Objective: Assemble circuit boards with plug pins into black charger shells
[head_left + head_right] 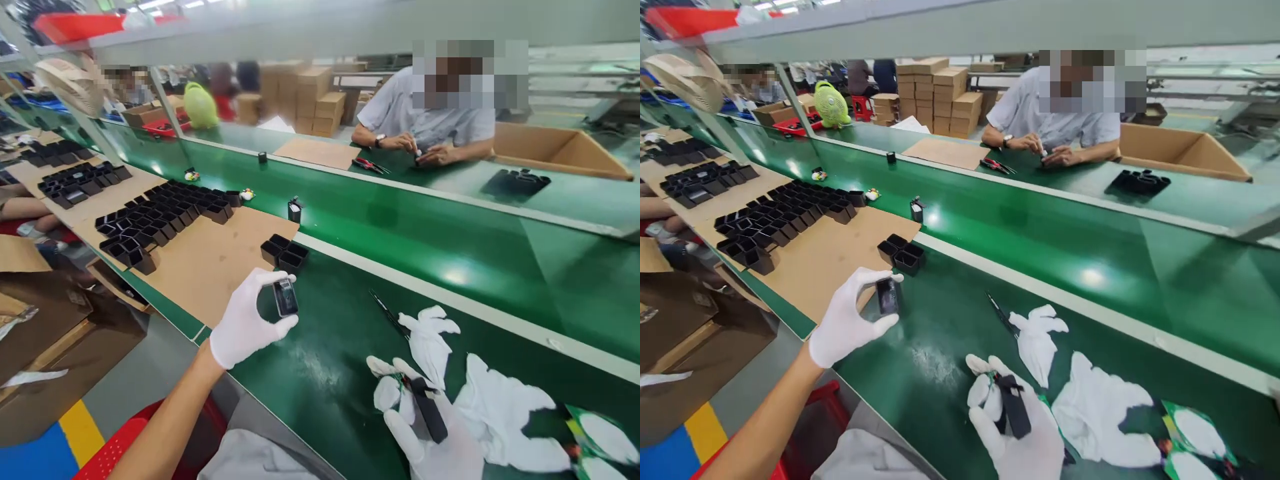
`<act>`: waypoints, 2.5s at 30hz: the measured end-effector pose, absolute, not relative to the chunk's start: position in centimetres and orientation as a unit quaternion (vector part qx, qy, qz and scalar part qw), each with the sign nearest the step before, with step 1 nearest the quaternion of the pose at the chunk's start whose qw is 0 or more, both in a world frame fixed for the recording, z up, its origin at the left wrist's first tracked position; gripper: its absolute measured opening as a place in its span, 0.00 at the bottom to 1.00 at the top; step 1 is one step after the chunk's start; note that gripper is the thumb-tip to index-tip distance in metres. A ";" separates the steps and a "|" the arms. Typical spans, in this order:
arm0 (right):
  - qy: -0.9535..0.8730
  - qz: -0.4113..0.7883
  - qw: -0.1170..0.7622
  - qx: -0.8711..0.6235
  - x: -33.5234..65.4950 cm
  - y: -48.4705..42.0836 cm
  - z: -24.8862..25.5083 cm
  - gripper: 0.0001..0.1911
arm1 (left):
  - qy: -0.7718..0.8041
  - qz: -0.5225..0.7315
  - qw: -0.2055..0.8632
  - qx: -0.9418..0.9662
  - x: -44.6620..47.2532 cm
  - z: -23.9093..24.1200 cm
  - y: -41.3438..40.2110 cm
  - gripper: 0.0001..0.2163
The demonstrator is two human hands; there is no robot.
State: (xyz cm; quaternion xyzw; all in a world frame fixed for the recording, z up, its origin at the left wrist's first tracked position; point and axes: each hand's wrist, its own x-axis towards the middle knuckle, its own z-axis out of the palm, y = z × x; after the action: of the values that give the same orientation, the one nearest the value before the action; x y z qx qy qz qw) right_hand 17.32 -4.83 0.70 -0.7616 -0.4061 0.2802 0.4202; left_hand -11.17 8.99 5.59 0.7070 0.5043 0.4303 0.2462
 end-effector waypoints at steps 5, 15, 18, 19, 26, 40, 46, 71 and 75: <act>-0.388 0.361 0.475 -0.703 17.1 -4.4 1.9 0.22 | 0.411 0.445 0.247 0.756 -9.0 8.8 5.3 0.32; -0.423 0.347 0.588 -0.596 17.2 -4.1 3.2 0.27 | 0.313 0.448 0.397 0.738 -7.5 9.2 3.1 0.36; -0.519 0.295 0.629 -0.498 17.3 -4.1 4.9 0.31 | 0.285 0.434 0.422 0.743 -7.3 8.9 3.0 0.31; -0.552 0.291 0.626 -0.467 17.4 -4.1 5.6 0.32 | 0.275 0.434 0.424 0.746 -7.2 8.8 3.0 0.30; -0.630 0.298 0.588 -0.411 16.5 -3.7 9.8 0.31 | 0.229 0.431 0.417 0.767 -6.3 7.5 2.7 0.34; -0.636 0.309 0.578 -0.407 15.8 -3.4 8.8 0.34 | 0.199 0.442 0.402 0.777 -5.4 6.5 2.7 0.38; -0.649 0.299 0.559 -0.421 15.4 -3.6 8.7 0.33 | 0.193 0.444 0.399 0.779 -5.5 6.9 2.8 0.37; -0.709 0.237 0.506 -0.430 13.6 -2.6 8.7 0.30 | 0.227 0.495 0.409 0.732 -7.4 4.2 2.2 0.35; -0.661 0.286 0.562 -0.408 13.5 -2.6 9.6 0.26 | 0.245 0.481 0.419 0.730 -8.1 5.1 2.2 0.31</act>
State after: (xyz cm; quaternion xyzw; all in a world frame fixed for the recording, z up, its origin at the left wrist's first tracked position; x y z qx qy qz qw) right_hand 13.50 -2.64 9.56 -0.4078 -0.6607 0.2856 0.5619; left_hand -8.06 2.16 5.12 0.7301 0.2452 0.4811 0.4188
